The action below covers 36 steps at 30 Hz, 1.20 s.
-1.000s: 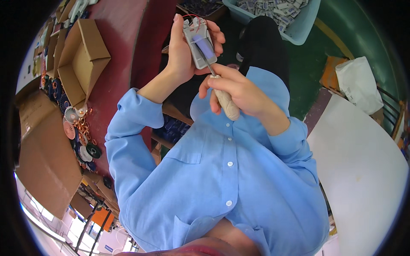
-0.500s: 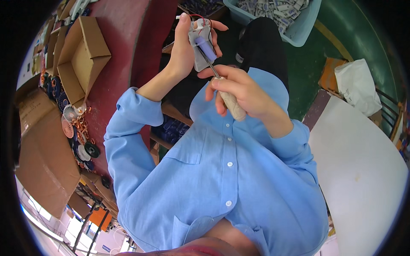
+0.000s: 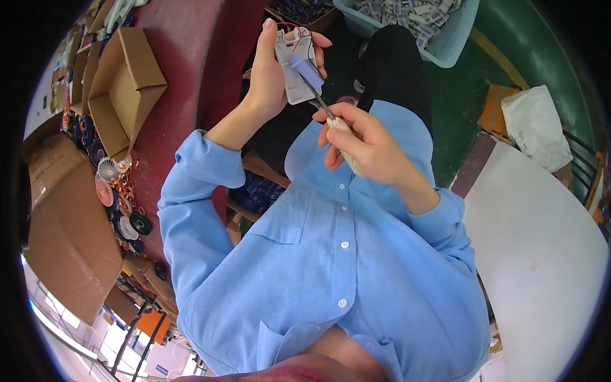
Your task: Assembling small electronic components using a manual screwdriver.
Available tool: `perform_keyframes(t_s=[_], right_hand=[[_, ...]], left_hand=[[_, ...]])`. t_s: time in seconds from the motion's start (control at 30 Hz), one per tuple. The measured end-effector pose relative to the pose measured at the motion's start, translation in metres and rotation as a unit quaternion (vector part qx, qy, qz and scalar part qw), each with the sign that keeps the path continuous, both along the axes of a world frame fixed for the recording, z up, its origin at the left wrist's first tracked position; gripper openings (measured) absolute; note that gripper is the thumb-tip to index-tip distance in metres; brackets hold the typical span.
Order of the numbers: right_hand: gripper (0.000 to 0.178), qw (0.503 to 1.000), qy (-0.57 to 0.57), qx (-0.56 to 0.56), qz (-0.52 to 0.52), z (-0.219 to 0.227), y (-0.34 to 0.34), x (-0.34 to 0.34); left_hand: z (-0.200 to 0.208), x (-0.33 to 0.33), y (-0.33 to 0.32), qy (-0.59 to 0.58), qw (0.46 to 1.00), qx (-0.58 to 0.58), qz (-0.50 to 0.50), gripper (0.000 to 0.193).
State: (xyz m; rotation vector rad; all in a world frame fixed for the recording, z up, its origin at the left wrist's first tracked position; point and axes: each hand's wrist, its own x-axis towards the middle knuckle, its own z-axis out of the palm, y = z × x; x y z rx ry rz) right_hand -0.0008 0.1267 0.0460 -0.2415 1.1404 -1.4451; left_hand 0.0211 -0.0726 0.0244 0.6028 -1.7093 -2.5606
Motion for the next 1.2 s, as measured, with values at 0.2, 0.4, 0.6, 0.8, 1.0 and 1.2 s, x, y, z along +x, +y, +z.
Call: perform_keyframes(t_s=[0.2, 0.4, 0.6, 0.8, 1.0, 1.2], right_hand=[[0.032, 0.991, 0.13, 0.03, -0.027, -0.005, 0.004, -0.006], [0.028, 0.981, 0.181, 0.067, 0.03, 0.01, 0.007, -0.031], [0.028, 0.96, 0.219, 0.118, 0.128, 0.033, 0.01, -0.058], [0.029, 0.944, 0.255, 0.128, 0.166, 0.041, 0.003, -0.062], [0.027, 0.976, 0.204, 0.07, 0.02, 0.031, -0.002, -0.029], [0.024, 0.955, 0.291, 0.059, -0.016, 0.021, -0.008, -0.018]], left_hand=[[-0.002, -0.002, -0.001, -0.033, 0.999, -0.03, -0.016, 0.072], [0.0, -0.004, -0.007, -0.034, 0.994, -0.08, -0.067, 0.068], [-0.005, -0.001, -0.007, -0.041, 0.98, -0.146, -0.13, 0.064], [0.002, -0.002, -0.014, -0.052, 0.978, -0.127, -0.155, 0.065], [0.002, -0.001, -0.012, 0.0, 0.995, -0.03, -0.093, 0.071], [-0.002, -0.001, -0.008, 0.026, 0.998, -0.031, -0.051, 0.074]])
